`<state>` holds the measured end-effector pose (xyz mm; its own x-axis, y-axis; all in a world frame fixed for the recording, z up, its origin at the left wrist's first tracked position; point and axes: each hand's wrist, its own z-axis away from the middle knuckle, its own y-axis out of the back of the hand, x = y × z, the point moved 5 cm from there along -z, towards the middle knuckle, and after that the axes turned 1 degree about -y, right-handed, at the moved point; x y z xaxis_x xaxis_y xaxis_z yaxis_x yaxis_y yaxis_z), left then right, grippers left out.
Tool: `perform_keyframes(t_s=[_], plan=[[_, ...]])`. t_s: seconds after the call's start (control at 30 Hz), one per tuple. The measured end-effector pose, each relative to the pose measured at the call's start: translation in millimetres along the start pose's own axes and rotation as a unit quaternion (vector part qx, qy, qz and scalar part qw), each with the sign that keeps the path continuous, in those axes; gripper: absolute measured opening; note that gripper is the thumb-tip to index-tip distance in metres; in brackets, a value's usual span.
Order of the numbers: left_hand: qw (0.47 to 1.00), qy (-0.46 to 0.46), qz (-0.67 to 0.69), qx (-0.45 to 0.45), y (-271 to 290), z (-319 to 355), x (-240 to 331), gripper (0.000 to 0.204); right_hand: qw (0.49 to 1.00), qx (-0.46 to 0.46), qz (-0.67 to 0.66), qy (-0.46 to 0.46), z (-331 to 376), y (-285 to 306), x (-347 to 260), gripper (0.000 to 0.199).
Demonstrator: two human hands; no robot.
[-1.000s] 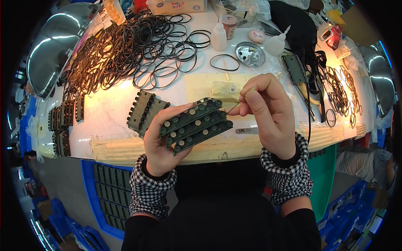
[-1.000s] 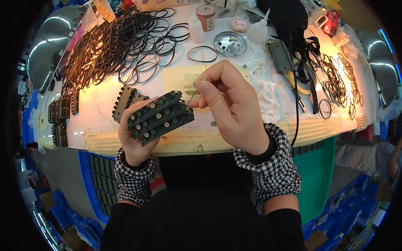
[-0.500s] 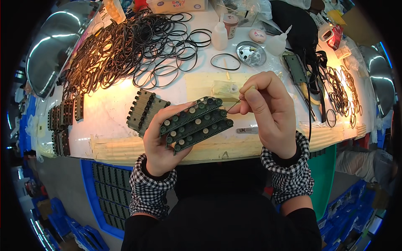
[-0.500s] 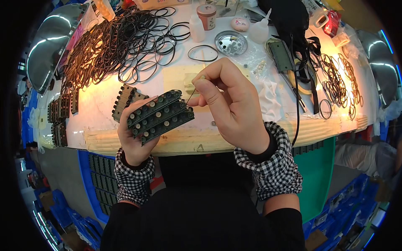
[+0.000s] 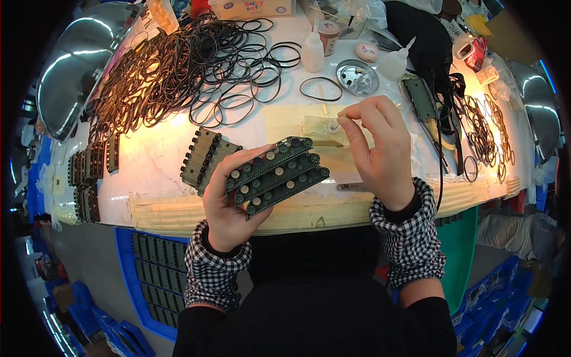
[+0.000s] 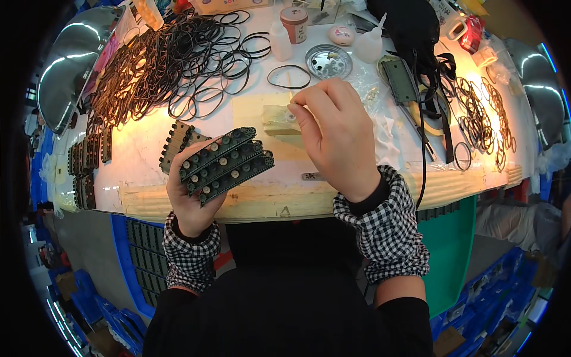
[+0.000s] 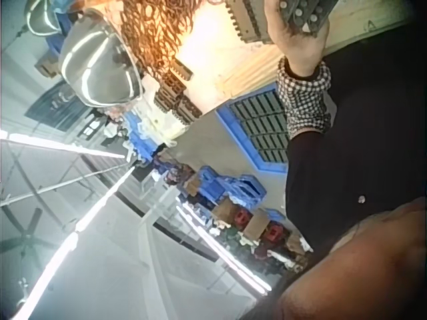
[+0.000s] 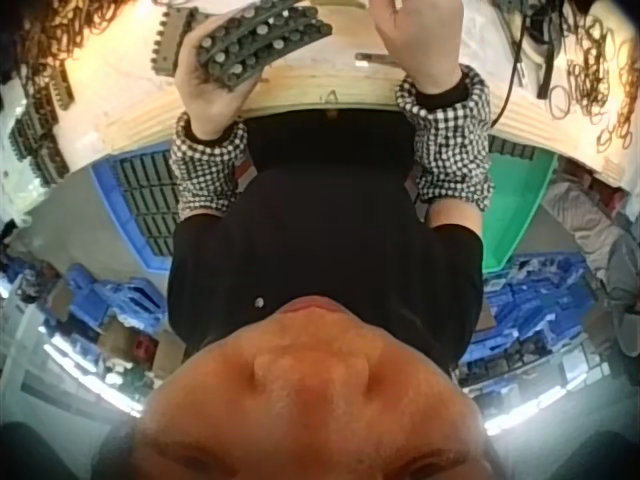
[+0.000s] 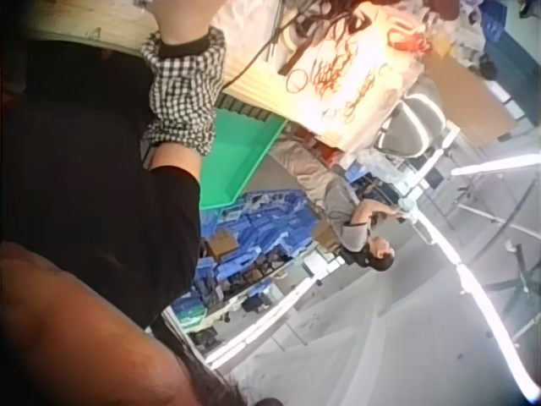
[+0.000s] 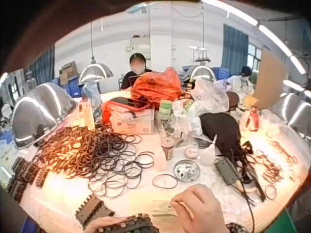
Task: Manually inserting small electronic components into a plastic grid on an assembly workbench.
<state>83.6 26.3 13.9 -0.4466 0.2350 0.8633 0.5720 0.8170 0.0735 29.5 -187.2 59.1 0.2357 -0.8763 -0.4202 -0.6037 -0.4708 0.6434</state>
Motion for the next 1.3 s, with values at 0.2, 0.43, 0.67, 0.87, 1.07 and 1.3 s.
perform_keyframes(t_s=[0.2, 0.43, 0.67, 0.87, 1.07, 1.3], plan=[[1.0, 0.005, -0.021, 0.0, 2, 1, -2, 0.056, 0.957, 0.07, -0.26, -0.11, 6, 15, -8, 0.007], [1.0, 0.012, -0.007, 0.018, 1, 3, -3, 0.059, 0.867, -0.025, -0.443, -0.227, 21, 0, -18, 0.011], [0.999, 0.022, 0.004, 0.026, 2, 4, -4, 0.061, 0.88, -0.056, -0.421, -0.213, 20, 0, -20, 0.012], [1.0, 0.012, 0.004, 0.022, 2, 3, -4, 0.062, 0.887, -0.005, -0.413, -0.208, 18, 2, -15, 0.01], [1.0, 0.008, -0.009, 0.021, 2, 3, -4, 0.06, 0.99, 0.061, -0.102, -0.071, 4, 7, -1, 0.004], [1.0, 0.014, 0.011, 0.003, 0, 2, -4, 0.059, 0.992, 0.083, -0.077, -0.052, 4, 14, -11, 0.003]])
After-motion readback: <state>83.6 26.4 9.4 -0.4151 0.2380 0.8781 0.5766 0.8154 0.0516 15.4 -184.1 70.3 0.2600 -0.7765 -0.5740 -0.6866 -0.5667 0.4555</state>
